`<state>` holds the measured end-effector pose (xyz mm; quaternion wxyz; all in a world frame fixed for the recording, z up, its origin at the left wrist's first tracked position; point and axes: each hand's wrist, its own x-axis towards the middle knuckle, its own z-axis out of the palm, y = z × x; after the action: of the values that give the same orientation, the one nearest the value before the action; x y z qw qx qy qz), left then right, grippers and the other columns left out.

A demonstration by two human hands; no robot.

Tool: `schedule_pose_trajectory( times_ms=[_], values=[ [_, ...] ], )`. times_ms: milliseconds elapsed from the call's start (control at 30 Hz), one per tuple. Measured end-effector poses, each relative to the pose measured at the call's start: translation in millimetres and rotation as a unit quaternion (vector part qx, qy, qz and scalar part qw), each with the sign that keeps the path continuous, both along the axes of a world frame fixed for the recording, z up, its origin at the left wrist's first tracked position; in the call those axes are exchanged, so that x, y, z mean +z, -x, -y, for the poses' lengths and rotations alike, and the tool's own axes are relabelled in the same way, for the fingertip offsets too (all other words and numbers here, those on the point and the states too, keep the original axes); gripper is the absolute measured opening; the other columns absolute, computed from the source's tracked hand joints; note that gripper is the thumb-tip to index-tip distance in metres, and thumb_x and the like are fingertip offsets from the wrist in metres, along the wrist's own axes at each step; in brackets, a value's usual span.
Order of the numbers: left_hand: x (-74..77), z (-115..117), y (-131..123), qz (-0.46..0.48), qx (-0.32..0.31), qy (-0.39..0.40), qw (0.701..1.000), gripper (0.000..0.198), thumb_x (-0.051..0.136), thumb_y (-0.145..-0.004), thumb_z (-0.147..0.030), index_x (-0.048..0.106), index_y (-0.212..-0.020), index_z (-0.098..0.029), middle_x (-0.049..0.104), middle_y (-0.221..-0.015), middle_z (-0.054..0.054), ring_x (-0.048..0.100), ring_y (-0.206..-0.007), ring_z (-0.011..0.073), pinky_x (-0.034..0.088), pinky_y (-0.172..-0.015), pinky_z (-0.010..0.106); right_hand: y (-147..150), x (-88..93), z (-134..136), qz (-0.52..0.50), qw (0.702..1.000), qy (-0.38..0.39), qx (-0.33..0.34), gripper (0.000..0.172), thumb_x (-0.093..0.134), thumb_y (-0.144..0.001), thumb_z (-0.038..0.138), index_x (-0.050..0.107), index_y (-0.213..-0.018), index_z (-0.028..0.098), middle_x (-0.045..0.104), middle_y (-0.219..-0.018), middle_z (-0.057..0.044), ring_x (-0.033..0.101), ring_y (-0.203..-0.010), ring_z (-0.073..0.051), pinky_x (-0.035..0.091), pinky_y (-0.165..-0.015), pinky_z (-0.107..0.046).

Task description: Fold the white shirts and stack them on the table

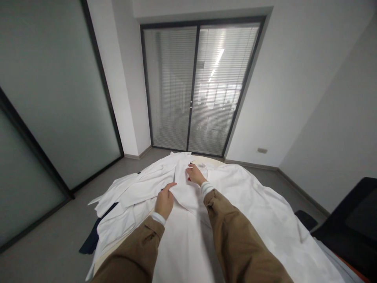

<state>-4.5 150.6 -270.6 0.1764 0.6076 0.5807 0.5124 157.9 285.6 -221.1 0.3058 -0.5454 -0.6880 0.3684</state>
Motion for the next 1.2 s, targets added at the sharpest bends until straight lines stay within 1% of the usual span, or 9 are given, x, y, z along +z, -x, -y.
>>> schedule_pose_trajectory(
  times_ms=[167, 367, 467, 533, 667, 833, 1000, 1067, 1200],
  values=[
    [0.5, -1.5, -0.9, 0.000, 0.000, 0.005, 1.000, 0.052, 0.040, -0.081, 0.000, 0.067, -0.121, -0.020, 0.074, -0.110, 0.005, 0.069, -0.100, 0.0198, 0.053, -0.091, 0.031, 14.3, -5.0, -14.1, -0.082, 0.996, 0.001, -0.037, 0.031, 0.049, -0.095, 0.032, 0.052, -0.119, 0.012, 0.070, -0.086, -0.009, 0.070, -0.067, -0.017, 0.056, -0.060, -0.024],
    [0.3, -3.2, -0.4, 0.007, 0.020, -0.003, 1.000, 0.054, 0.038, -0.082, 0.002, 0.069, -0.120, -0.020, 0.069, -0.125, 0.004, 0.062, -0.119, 0.0182, 0.046, -0.106, 0.033, 16.8, 10.8, -23.0, -0.169, 0.979, -0.091, -0.065, 0.034, 0.037, -0.098, 0.035, 0.051, -0.121, 0.014, 0.066, -0.112, -0.013, 0.068, -0.096, -0.018, 0.056, -0.086, -0.030],
    [-2.3, -5.5, 0.8, 0.016, 0.028, -0.003, 0.999, 0.052, 0.037, -0.083, 0.001, 0.070, -0.118, -0.019, 0.071, -0.119, 0.004, 0.065, -0.114, 0.0185, 0.048, -0.105, 0.035, 20.5, 11.6, -20.9, -0.189, 0.975, -0.110, -0.041, 0.034, 0.043, -0.095, 0.029, 0.050, -0.125, 0.015, 0.064, -0.119, -0.012, 0.066, -0.103, -0.017, 0.052, -0.094, -0.030],
    [-4.5, -7.4, 1.4, 0.029, 0.033, -0.003, 0.999, 0.051, 0.037, -0.082, 0.000, 0.070, -0.116, -0.018, 0.072, -0.116, 0.005, 0.066, -0.111, 0.0187, 0.049, -0.104, 0.036, 21.3, 7.9, -19.1, -0.189, 0.975, -0.112, -0.015, 0.041, 0.049, -0.091, 0.025, 0.047, -0.131, 0.016, 0.061, -0.123, -0.012, 0.063, -0.109, -0.017, 0.050, -0.097, -0.031],
    [-6.6, -9.0, 2.1, 0.042, 0.035, -0.013, 0.998, 0.050, 0.036, -0.080, 0.000, 0.074, -0.107, -0.017, 0.071, -0.117, 0.005, 0.060, -0.121, 0.0186, 0.042, -0.111, 0.036, 16.2, -2.3, -17.1, -0.136, 0.984, -0.112, 0.011, 0.059, 0.057, -0.087, 0.024, 0.039, -0.143, 0.021, 0.055, -0.134, -0.013, 0.055, -0.121, -0.019, 0.045, -0.103, -0.036],
    [-4.5, -7.3, 1.1, 0.036, 0.036, -0.001, 0.999, 0.043, 0.033, -0.092, -0.015, 0.076, -0.100, -0.018, 0.068, -0.124, 0.007, 0.057, -0.123, 0.0218, 0.040, -0.111, 0.039, 11.8, -9.2, -17.7, -0.018, 0.993, -0.111, 0.029, 0.059, 0.048, -0.091, 0.024, 0.033, -0.148, 0.021, 0.054, -0.135, -0.012, 0.063, -0.102, -0.016, 0.047, -0.099, -0.035],
    [-4.5, -6.5, -4.4, -0.026, 0.029, 0.007, 0.999, 0.019, 0.054, -0.083, -0.018, 0.074, -0.084, -0.020, 0.069, -0.113, 0.009, 0.059, -0.119, 0.0257, 0.042, -0.107, 0.039, 16.0, -11.8, -14.5, 0.064, 0.990, -0.125, -0.005, 0.066, 0.054, -0.086, 0.022, 0.034, -0.149, 0.017, 0.040, -0.151, -0.014, 0.044, -0.134, -0.023, 0.035, -0.112, -0.038],
    [-5.5, -6.3, -4.9, -0.029, 0.032, 0.013, 0.999, 0.023, 0.057, -0.077, -0.011, 0.069, -0.094, -0.021, 0.069, -0.112, 0.007, 0.062, -0.113, 0.0244, 0.044, -0.103, 0.038, 15.0, -11.9, -9.7, 0.102, 0.988, -0.116, -0.031, 0.066, 0.051, -0.087, 0.021, 0.030, -0.150, 0.014, 0.041, -0.150, -0.016, 0.040, -0.137, -0.025, 0.032, -0.114, -0.039],
    [-10.2, -9.2, -0.8, 0.044, 0.040, 0.029, 0.998, 0.049, 0.049, -0.071, 0.001, 0.052, -0.115, -0.020, 0.067, -0.115, 0.008, 0.066, -0.100, 0.0186, 0.049, -0.090, 0.031, -1.2, -9.3, 6.8, 0.194, 0.976, -0.072, -0.070, 0.052, 0.043, -0.091, 0.022, 0.040, -0.141, 0.009, 0.056, -0.133, -0.019, 0.054, -0.124, -0.025, 0.040, -0.105, -0.036]
  ],
)
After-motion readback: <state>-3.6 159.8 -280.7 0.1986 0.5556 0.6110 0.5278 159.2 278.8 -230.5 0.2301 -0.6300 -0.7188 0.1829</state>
